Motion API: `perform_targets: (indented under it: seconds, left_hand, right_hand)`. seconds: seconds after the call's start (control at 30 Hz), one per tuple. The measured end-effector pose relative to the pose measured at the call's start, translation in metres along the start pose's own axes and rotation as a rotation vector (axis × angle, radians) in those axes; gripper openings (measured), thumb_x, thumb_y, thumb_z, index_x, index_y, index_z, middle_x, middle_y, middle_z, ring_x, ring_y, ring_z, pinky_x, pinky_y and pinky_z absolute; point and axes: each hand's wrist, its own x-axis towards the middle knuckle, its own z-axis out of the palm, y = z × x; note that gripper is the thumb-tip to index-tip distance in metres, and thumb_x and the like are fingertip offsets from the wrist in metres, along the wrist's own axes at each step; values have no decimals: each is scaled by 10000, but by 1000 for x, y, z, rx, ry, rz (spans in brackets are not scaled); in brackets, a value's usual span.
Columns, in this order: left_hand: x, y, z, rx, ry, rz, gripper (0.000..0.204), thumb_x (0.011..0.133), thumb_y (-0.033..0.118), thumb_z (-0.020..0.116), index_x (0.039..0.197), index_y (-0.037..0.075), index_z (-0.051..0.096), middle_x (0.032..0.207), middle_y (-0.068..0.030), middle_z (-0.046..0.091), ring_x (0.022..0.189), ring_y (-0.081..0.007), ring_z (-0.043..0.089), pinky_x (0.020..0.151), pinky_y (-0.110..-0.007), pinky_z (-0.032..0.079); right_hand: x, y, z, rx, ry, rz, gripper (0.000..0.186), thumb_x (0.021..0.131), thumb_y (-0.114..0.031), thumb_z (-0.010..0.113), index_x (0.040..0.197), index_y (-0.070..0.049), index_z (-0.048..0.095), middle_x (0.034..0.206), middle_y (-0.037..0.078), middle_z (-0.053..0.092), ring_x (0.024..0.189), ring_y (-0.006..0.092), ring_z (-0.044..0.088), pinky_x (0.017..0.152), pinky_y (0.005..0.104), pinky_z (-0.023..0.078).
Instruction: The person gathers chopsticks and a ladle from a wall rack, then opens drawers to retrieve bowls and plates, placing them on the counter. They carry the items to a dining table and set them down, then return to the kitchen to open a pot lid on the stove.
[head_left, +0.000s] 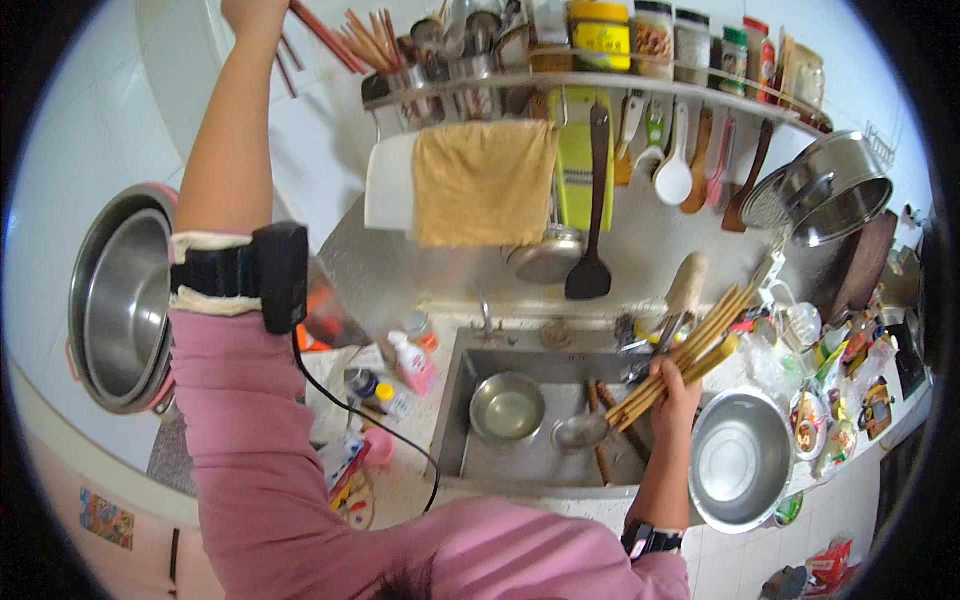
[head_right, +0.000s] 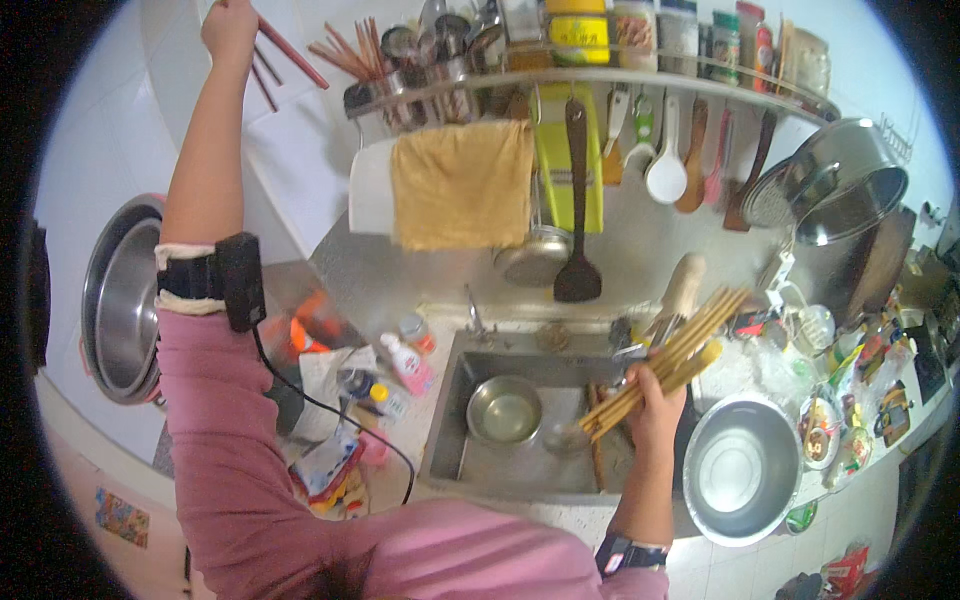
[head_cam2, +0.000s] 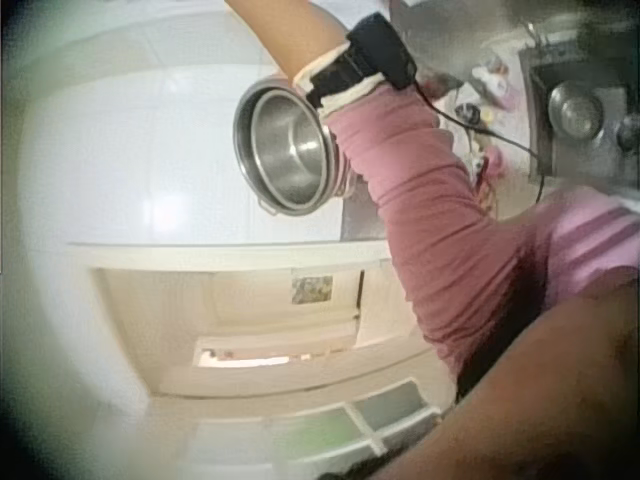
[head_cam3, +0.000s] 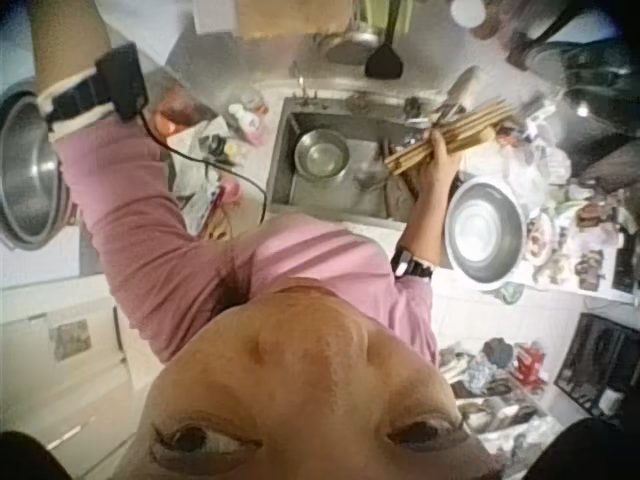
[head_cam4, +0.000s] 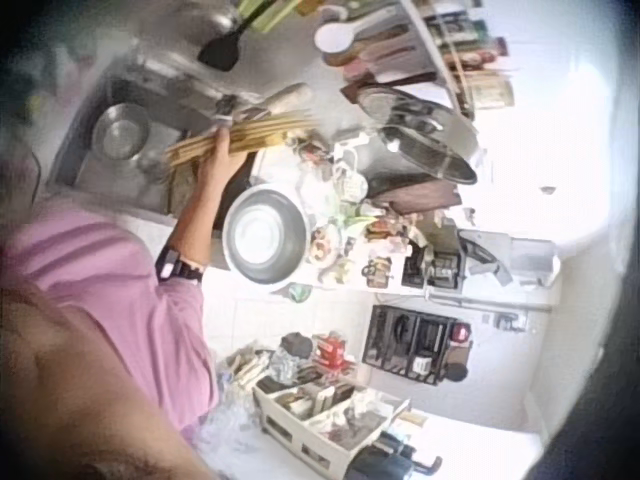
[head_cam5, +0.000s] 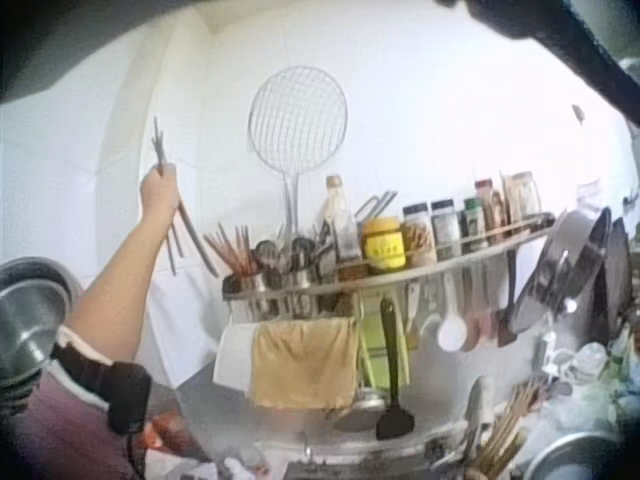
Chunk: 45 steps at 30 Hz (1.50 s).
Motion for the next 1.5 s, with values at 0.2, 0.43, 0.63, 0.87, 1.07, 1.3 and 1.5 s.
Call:
perform_targets:
  seconds: [0.2,0.43,0.63,0.87,1.07,1.3,1.5]
  left_hand:
    - [-212,96,-61,-631,-1031,-402,347,953,310,385,907,17,566,663,-56,597,599,-122,554,539,-267,424]
    - [-372,177,-156,-821,-863,-1476,239,949,315,472,931,77,480,594,50,363,449,-46,336,399,-200,285]
    - [-398,195,-202,-823,-744,-1511,279,831,280,668,914,49,537,644,19,482,499,-68,447,432,-220,361]
    - [-381,204,-246,-563,-892,-1265,248,745,183,710,886,9,604,756,-14,583,660,-100,544,592,-253,447]
    - [-391,209,-275,-754,-733,-1202,165,785,191,622,737,43,564,695,8,528,601,-82,477,544,-249,391]
    - [-388,211,-331,-987,-687,-1210,185,876,187,536,760,61,466,690,-29,472,632,-132,458,608,-277,400]
    - [-399,160,-402,-887,-681,-1082,113,902,136,550,867,78,459,604,15,418,528,-93,446,515,-261,374]
  right_hand:
    - [-4,0,29,-66,-210,164,313,792,-77,604,1070,15,495,773,75,580,687,133,567,591,244,437]
    - [-30,-5,73,-204,-640,327,289,810,-114,564,1081,-42,491,716,56,584,497,60,441,426,183,293]
    - [-49,-4,91,-279,-986,455,223,829,-117,590,1027,-30,540,752,15,613,624,72,538,522,206,401]
    - [-75,0,100,-506,-1259,-8,320,702,-118,650,974,10,538,758,170,619,731,320,635,670,359,487]
    - [-114,-14,101,-719,-1250,-247,305,687,-129,655,920,19,524,776,241,601,775,419,587,669,429,478]
    - [-184,-23,107,-933,-1085,-426,314,712,-191,697,920,-9,548,783,211,612,764,402,585,673,446,476]
    - [-223,-26,87,-871,-714,-622,337,744,-126,689,1055,-39,594,921,122,663,793,262,652,707,331,509]
